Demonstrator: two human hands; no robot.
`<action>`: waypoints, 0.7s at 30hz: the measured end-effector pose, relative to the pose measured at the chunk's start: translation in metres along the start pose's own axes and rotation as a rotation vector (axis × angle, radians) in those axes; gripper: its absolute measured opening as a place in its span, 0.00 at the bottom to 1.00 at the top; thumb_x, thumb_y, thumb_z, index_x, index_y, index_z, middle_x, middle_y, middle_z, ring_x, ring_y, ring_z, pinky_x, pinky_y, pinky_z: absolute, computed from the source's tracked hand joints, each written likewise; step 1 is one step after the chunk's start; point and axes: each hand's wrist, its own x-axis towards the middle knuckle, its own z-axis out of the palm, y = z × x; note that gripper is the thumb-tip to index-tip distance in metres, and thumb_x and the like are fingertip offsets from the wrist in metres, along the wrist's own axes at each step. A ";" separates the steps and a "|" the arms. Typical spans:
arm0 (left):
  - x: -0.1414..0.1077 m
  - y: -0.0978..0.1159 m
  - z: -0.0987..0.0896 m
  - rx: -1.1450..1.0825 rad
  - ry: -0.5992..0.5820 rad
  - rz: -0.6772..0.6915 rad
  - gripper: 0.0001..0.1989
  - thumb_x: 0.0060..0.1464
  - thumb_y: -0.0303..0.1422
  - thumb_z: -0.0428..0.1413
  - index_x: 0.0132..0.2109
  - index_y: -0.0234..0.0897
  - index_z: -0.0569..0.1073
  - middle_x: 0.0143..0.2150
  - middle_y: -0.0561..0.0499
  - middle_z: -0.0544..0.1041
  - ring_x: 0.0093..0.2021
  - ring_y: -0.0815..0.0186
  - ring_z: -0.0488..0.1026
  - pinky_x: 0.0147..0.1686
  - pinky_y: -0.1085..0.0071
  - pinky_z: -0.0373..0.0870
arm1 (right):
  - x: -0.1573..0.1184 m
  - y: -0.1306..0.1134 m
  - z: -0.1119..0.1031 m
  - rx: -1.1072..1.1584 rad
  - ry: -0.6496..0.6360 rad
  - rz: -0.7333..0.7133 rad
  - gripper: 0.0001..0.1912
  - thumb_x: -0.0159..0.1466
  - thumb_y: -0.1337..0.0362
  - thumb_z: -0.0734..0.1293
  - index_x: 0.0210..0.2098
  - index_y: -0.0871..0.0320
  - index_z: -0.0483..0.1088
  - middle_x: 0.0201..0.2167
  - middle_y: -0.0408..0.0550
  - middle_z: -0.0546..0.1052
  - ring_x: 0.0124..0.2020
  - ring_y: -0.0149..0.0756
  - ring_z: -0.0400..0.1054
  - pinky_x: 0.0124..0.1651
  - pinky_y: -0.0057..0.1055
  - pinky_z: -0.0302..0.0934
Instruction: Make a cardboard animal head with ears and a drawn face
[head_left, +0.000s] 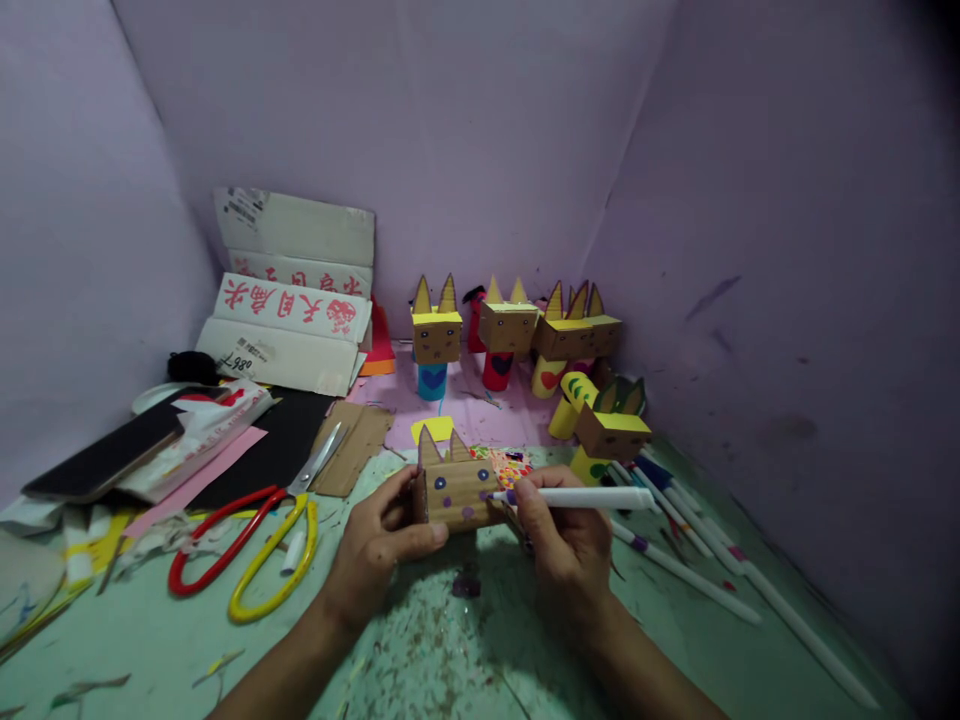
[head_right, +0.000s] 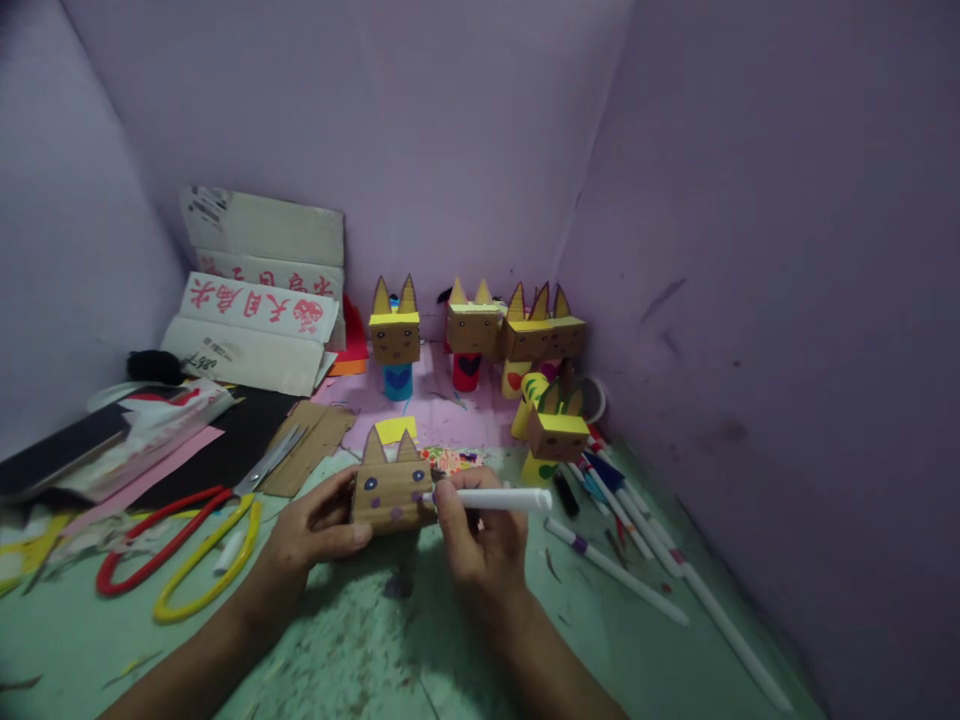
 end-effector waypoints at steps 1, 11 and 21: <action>0.000 -0.001 0.000 -0.003 0.007 -0.003 0.33 0.34 0.30 0.64 0.52 0.30 0.69 0.47 0.42 0.78 0.49 0.48 0.72 0.45 0.63 0.69 | 0.000 0.000 0.000 0.000 -0.004 -0.001 0.10 0.62 0.59 0.63 0.26 0.56 0.67 0.19 0.39 0.65 0.19 0.28 0.56 0.20 0.26 0.51; 0.002 -0.005 -0.002 0.011 0.039 -0.014 0.39 0.33 0.31 0.65 0.56 0.28 0.66 0.52 0.39 0.74 0.52 0.48 0.70 0.47 0.63 0.69 | 0.001 0.002 0.002 -0.004 -0.006 0.026 0.12 0.62 0.57 0.63 0.26 0.57 0.67 0.18 0.39 0.65 0.18 0.28 0.56 0.20 0.26 0.51; 0.001 -0.004 -0.001 0.003 0.049 -0.026 0.40 0.33 0.30 0.66 0.56 0.27 0.65 0.52 0.38 0.75 0.52 0.47 0.71 0.47 0.63 0.69 | 0.000 0.003 0.002 0.011 -0.021 0.050 0.11 0.62 0.57 0.63 0.28 0.57 0.66 0.19 0.39 0.66 0.18 0.28 0.57 0.20 0.26 0.52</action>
